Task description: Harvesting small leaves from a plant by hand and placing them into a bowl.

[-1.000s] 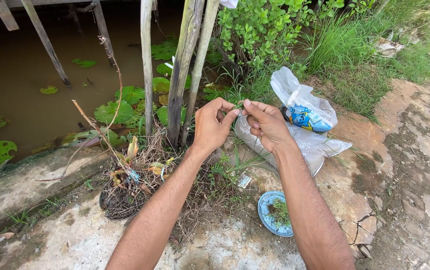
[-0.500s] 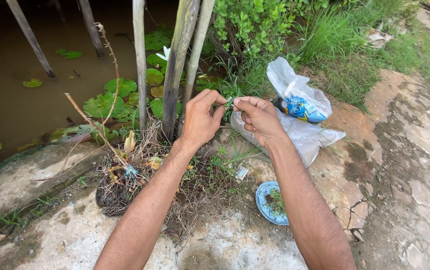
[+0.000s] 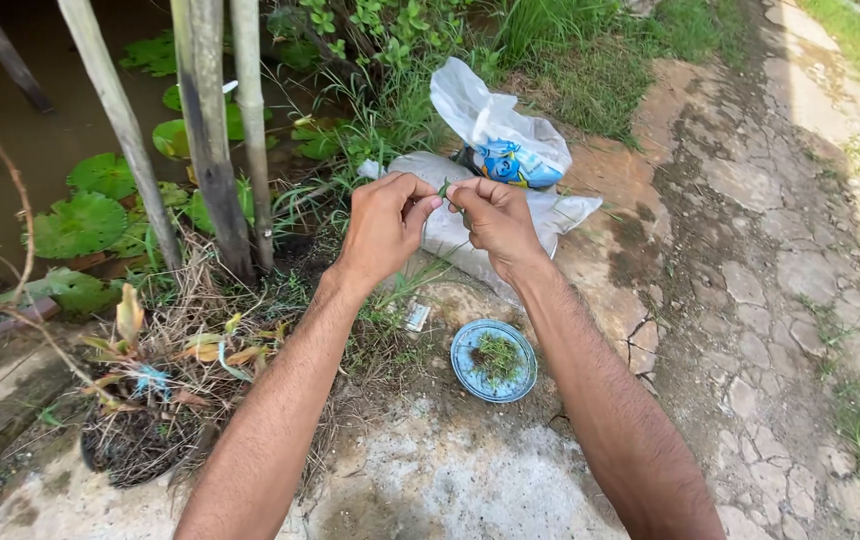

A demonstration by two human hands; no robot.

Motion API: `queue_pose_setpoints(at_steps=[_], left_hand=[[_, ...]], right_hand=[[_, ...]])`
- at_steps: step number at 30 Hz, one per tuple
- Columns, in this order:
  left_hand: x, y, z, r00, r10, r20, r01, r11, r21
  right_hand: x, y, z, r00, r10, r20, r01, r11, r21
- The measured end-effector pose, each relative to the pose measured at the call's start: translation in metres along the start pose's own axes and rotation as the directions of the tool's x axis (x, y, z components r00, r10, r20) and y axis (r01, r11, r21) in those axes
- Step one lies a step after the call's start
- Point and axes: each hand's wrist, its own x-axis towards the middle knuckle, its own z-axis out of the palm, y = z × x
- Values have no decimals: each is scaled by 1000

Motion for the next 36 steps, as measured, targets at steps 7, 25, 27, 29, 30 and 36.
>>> queue_pose_setpoints(at_steps=[7,25,27,29,30,36], left_hand=[[-7,-22,70,995,-99,9,100,994,-43],[-118,-135,237,843,-394,366,347,918,190],[-126,-130,245,671,-557,489,440,830,342],[-142,-140,257,606,-592,530,453,806,381],[-149,-144,263,547,-622,559,462,782,418],[-164,-159,272,396,-686,610,457,724,518]], right_hand=[[10,50,-52,996,52,-69,-43,991,127],[-20,220,-178,796,559,-233,-553,515,-655],[-27,254,-187,829,524,-195,-454,429,-781],[-34,290,-195,835,523,-171,-446,461,-767],[-38,306,-200,847,512,-144,-427,494,-758],[-40,281,-177,707,677,-203,-534,325,-780]])
